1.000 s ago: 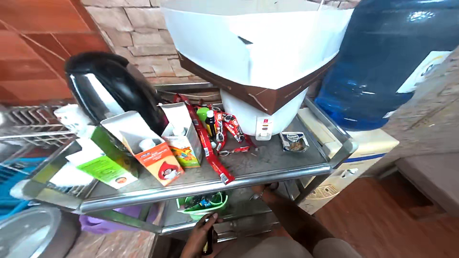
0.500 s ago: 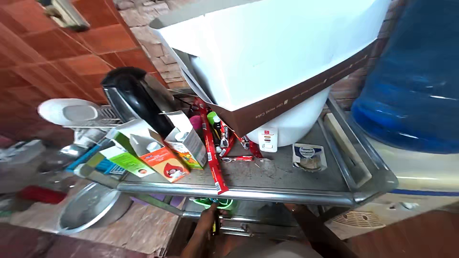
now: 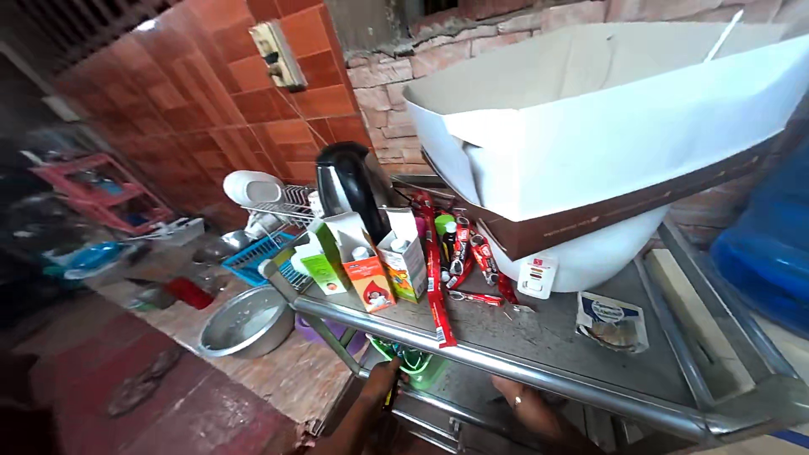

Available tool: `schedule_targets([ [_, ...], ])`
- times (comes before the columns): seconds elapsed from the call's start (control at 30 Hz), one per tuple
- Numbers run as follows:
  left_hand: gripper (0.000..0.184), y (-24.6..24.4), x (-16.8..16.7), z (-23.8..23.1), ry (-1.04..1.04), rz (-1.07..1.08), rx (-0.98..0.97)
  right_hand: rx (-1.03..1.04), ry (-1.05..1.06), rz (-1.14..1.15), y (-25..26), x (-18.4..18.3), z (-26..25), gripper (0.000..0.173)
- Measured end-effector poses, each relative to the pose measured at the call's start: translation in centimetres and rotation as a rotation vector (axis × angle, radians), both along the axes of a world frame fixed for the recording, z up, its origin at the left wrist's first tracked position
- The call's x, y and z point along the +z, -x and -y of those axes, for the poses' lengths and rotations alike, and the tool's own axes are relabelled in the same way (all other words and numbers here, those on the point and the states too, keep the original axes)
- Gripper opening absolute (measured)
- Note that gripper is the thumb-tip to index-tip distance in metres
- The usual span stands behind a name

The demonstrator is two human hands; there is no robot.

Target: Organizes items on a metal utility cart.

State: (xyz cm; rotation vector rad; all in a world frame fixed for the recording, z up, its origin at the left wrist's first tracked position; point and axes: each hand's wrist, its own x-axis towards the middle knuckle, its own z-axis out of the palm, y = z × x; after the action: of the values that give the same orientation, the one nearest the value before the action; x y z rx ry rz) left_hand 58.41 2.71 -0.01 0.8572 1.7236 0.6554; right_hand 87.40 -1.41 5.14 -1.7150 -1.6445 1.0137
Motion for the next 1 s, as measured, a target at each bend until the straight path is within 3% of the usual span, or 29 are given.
schedule_targets([
  [0.03, 0.046, 0.1, -0.3, 0.0, -0.012, 0.013, -0.003, 0.063, 0.061, 0.018, -0.5, 0.9, -0.1, 0.05],
  [0.1, 0.047, 0.2, -0.9, 0.1, -0.037, 0.041, 0.001, 0.044, -0.209, 0.118, -1.3, 0.7, 1.0, 0.047],
  [0.13, 0.048, 0.3, -1.1, 0.2, -0.039, 0.047, -0.001, 0.154, 0.03, 0.236, -2.3, 5.9, 2.1, 0.047],
  [0.2, 0.048, 0.4, -1.4, 0.3, -0.05, 0.065, -0.007, 0.155, 0.163, 0.329, -2.5, 11.8, 3.9, 0.044],
  [0.33, 0.049, 0.8, -1.9, 0.2, -0.059, 0.09, -0.034, 0.336, 0.13, 0.492, -2.5, 13.7, 4.0, 0.043],
  [0.4, 0.049, 0.9, -1.9, 0.1, -0.067, 0.082, -0.049, 0.316, 0.157, 0.597, -1.6, 11.1, 2.5, 0.044],
  [0.47, 0.05, 1.0, -1.7, 0.2, -0.071, 0.074, -0.059, 0.135, -0.123, 0.649, -0.3, 2.3, 0.0, 0.04],
  [0.53, 0.051, 1.0, -1.5, 0.6, -0.071, 0.095, -0.055, 0.05, -0.103, 0.56, 1.8, -2.1, -2.9, 0.044],
  [0.63, 0.053, 1.1, -1.6, 0.8, -0.069, 0.172, -0.051, 0.044, 0.105, 0.419, 4.5, 0.0, -4.7, 0.047],
  [0.7, 0.052, 1.3, -2.1, 1.4, -0.087, 0.235, -0.048, 0.087, -0.061, 0.409, 5.3, 0.3, -4.3, 0.045],
  [0.8, 0.043, 1.4, -2.8, 2.8, -0.126, 0.304, -0.047, 0.13, -0.537, 0.102, 5.3, -2.5, -3.7, 0.045],
  [0.9, 0.04, 1.1, -3.5, 4.3, -0.127, 0.326, -0.058, 0.221, -0.612, 0.106, 4.8, -5.0, -3.7, 0.057],
  [1.0, 0.046, 0.9, -3.8, 5.3, -0.118, 0.332, -0.066, 0.292, -0.559, 0.161, 4.8, -5.5, -3.4, 0.058],
])
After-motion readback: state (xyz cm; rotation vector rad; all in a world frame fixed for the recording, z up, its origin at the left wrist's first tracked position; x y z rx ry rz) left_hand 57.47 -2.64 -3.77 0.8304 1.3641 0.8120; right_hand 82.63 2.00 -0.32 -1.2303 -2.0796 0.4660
